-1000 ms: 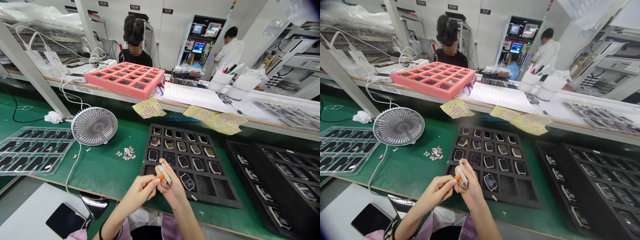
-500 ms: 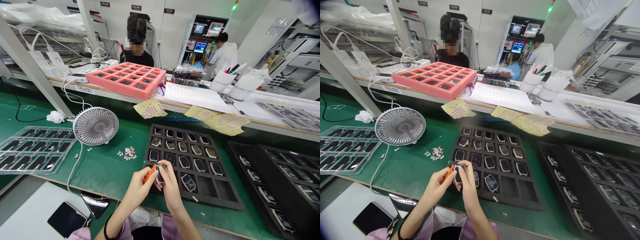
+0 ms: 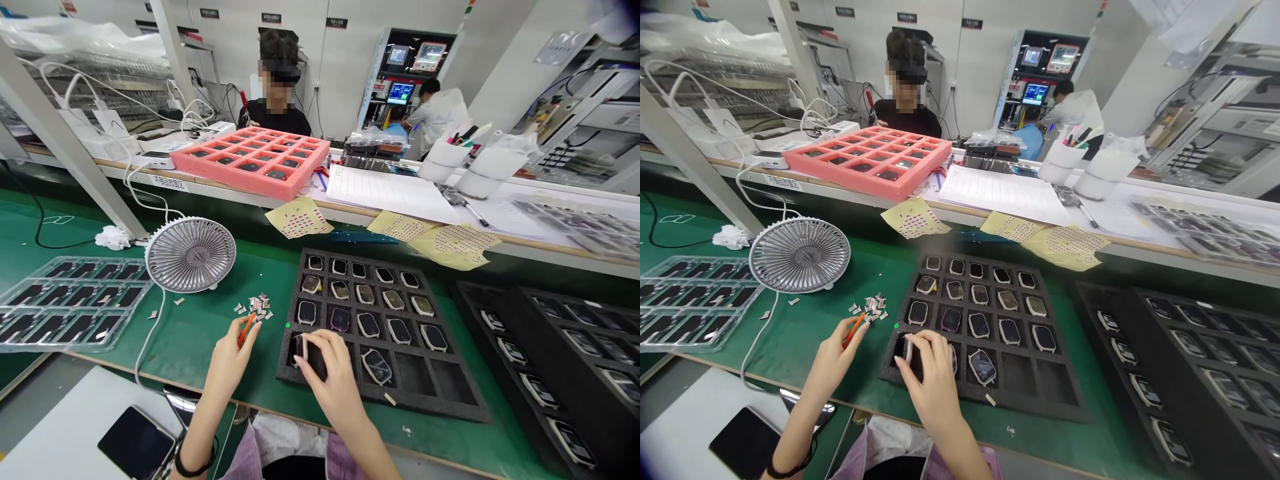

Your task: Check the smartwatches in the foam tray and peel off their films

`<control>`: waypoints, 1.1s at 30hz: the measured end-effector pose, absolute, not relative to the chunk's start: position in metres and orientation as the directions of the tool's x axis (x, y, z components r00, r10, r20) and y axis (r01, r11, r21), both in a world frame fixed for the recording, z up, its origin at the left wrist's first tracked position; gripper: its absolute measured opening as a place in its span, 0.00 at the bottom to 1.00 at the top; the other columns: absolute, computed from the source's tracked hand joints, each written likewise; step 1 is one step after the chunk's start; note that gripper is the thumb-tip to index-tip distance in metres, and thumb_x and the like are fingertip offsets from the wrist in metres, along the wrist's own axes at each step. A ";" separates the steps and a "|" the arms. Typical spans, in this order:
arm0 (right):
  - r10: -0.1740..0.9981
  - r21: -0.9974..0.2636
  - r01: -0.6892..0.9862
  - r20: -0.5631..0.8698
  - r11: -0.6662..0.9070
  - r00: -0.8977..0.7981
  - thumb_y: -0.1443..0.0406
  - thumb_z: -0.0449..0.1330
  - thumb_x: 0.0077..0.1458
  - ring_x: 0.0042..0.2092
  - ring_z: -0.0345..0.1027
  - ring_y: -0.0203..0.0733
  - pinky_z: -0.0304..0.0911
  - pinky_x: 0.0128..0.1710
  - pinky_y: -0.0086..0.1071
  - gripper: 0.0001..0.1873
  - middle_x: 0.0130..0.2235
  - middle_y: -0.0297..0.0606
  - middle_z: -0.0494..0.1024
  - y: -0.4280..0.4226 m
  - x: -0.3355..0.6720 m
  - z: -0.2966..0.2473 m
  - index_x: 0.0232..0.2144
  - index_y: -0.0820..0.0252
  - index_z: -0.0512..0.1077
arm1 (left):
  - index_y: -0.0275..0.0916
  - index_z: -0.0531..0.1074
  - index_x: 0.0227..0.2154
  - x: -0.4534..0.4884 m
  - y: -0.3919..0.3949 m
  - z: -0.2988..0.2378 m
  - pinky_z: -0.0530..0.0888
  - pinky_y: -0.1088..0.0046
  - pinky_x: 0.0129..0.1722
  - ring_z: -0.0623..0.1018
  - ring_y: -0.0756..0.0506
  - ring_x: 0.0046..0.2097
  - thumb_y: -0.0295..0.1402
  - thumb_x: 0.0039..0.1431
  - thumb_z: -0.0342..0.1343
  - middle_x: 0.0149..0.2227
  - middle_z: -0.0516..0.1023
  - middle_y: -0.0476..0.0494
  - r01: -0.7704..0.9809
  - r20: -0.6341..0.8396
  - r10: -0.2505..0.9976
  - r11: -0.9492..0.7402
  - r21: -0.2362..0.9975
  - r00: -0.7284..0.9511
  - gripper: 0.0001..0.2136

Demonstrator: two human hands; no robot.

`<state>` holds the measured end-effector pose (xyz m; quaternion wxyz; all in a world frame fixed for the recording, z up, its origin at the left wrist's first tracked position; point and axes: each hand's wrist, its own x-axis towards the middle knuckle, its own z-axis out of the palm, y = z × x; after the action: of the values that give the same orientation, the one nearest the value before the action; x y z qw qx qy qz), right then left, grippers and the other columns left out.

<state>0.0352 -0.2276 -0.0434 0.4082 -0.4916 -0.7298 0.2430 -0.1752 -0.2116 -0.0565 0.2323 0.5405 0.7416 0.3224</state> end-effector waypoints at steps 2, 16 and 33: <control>0.889 -0.679 0.586 0.417 0.442 -0.187 0.63 0.62 0.53 0.44 0.66 0.50 0.59 0.43 0.43 0.13 0.42 0.40 0.73 -0.235 0.059 -0.042 0.42 0.47 0.68 | 0.40 0.69 0.42 -0.174 -0.214 -0.056 0.71 0.72 0.33 0.77 0.44 0.29 0.51 0.59 0.44 0.33 0.79 0.44 0.641 0.008 0.957 0.188 0.744 -0.290 0.20; 0.770 -0.223 0.791 0.482 0.570 -0.418 0.79 0.49 0.46 0.33 0.62 0.45 0.58 0.32 0.36 0.17 0.33 0.41 0.67 -0.241 0.121 -0.054 0.36 0.58 0.67 | 0.39 0.72 0.33 -0.174 -0.220 -0.058 0.68 0.79 0.27 0.68 0.51 0.22 0.51 0.59 0.44 0.25 0.74 0.50 0.622 0.095 0.962 0.090 0.778 -0.257 0.21; 0.925 -0.087 0.934 0.201 0.346 -0.324 0.75 0.54 0.53 0.52 0.59 0.53 0.53 0.48 0.42 0.18 0.48 0.51 0.68 0.012 0.145 -0.040 0.47 0.62 0.68 | 0.39 0.73 0.33 -0.163 -0.233 -0.052 0.67 0.79 0.25 0.66 0.51 0.22 0.53 0.58 0.44 0.24 0.73 0.50 0.637 0.055 0.973 0.103 0.764 -0.224 0.22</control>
<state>0.1445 0.0115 -0.0402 0.1077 -0.5713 -0.8133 -0.0224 -0.1632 -0.2326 -0.0519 0.2430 0.5734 0.7018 0.3459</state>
